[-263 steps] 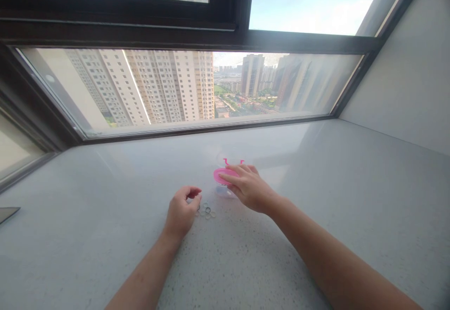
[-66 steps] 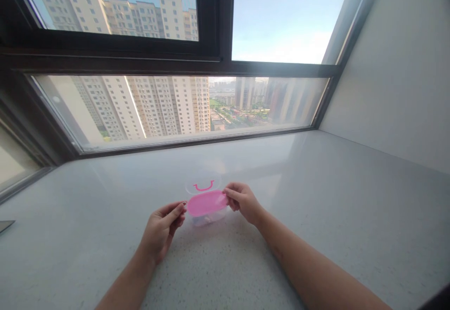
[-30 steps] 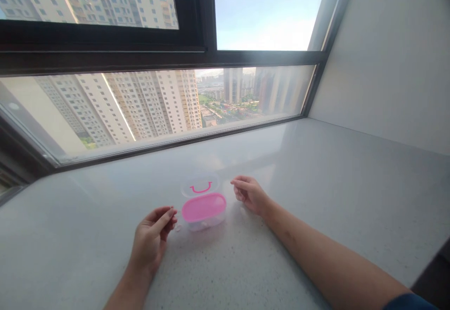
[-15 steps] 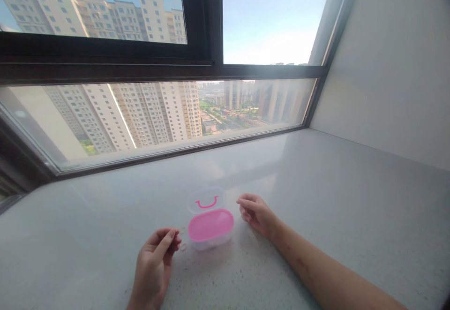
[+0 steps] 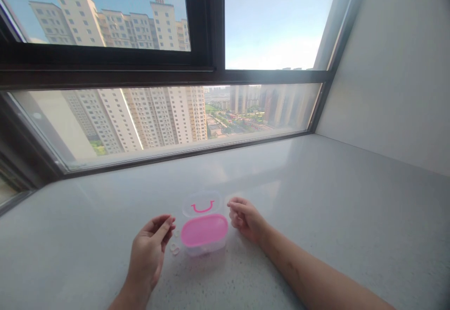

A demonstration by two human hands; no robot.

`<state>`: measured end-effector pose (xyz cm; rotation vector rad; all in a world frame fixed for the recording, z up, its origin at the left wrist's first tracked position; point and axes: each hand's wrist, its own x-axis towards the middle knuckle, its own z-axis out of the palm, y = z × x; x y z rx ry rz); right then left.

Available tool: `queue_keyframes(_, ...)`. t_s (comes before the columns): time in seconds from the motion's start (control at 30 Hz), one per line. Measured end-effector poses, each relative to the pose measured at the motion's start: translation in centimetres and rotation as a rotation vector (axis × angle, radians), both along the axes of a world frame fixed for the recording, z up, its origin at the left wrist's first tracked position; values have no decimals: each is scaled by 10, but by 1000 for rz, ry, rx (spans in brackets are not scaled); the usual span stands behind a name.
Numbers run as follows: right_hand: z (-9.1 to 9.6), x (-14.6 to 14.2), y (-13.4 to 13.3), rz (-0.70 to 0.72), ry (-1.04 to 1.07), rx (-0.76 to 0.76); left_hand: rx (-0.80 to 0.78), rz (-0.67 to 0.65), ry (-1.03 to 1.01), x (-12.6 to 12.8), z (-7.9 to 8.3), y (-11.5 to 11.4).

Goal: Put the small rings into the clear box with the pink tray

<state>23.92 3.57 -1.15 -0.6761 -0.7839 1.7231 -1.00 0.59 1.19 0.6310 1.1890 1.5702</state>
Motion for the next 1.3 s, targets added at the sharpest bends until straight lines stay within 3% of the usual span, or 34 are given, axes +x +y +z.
queue_keyframes(0.37,-6,-3,0,205,21,32,-38,-195,33,4,-14,-1)
queue_keyframes(0.87,-5,4,3,326,-9,-50,-76,-252,-4,4,-12,-3)
queue_keyframes(1.3,-7,7,2,376,-53,-22,-78,-277,-14,3,-10,-1)
